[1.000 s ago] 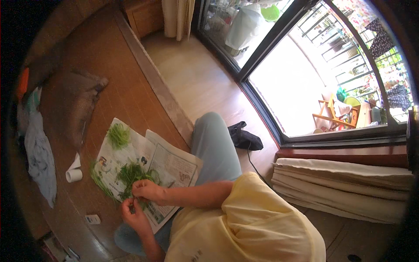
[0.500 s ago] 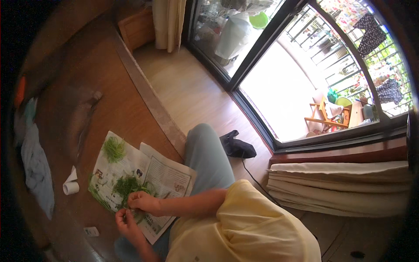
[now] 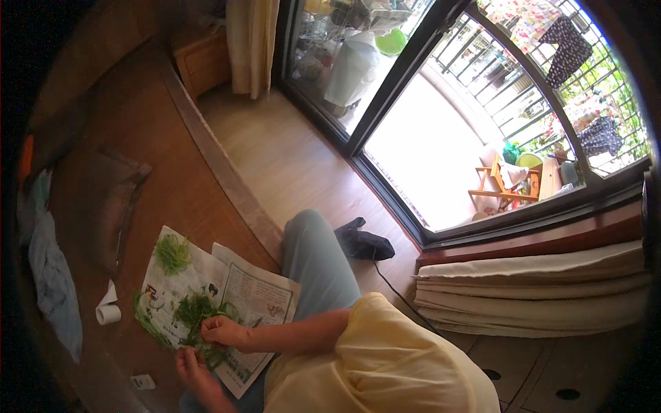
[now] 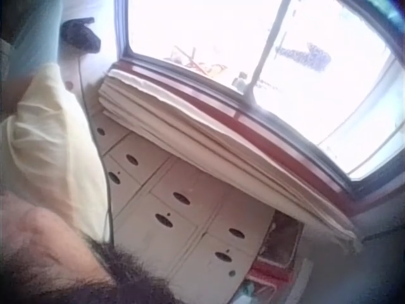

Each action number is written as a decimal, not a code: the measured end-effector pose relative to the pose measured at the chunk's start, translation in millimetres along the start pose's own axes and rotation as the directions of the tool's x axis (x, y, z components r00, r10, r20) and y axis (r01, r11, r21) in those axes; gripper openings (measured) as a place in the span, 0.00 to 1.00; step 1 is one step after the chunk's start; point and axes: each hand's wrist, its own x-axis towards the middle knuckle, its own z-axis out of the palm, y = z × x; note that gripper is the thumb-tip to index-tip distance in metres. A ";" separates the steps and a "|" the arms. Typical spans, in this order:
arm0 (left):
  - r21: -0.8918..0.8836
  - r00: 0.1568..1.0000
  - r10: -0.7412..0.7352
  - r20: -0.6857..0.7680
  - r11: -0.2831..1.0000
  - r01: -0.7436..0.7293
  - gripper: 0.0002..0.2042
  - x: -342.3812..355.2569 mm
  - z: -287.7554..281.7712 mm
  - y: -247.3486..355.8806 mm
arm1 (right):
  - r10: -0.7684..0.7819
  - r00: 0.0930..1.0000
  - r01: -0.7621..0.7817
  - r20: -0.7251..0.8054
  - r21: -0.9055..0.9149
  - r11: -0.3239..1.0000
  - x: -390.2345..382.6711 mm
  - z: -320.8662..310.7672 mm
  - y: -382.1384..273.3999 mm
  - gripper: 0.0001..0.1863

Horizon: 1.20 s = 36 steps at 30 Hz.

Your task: The recorder is sitting on a mat, stripping leaves or prepping green stems (likely pea shoots or beans) over a newspaper.

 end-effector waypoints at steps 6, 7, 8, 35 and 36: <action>-0.109 0.980 -0.045 0.194 0.992 0.067 0.10 32.0 -32.9 -11.2 | 0.024 0.997 -0.025 -0.078 -0.022 0.999 8.2 -10.9 12.0 0.07; -0.133 0.988 -0.052 0.142 0.989 0.071 0.10 35.7 -36.8 -11.4 | 0.016 0.995 -0.020 -0.102 -0.037 0.999 11.7 -14.2 15.8 0.06; -0.157 0.995 -0.060 0.086 0.985 0.073 0.09 34.3 -36.4 -6.3 | 0.019 0.995 -0.023 -0.100 -0.037 0.999 15.7 -17.4 19.8 0.06; -0.084 0.982 0.003 0.190 0.996 0.013 0.08 0.3 -33.7 9.2 | -0.417 0.846 0.408 0.331 -0.907 0.108 40.6 3.4 -49.9 0.06; -0.058 0.978 0.018 0.209 0.998 -0.006 0.08 0.0 -32.0 10.0 | -0.413 0.848 0.409 0.333 -0.906 0.107 42.1 2.7 -50.2 0.06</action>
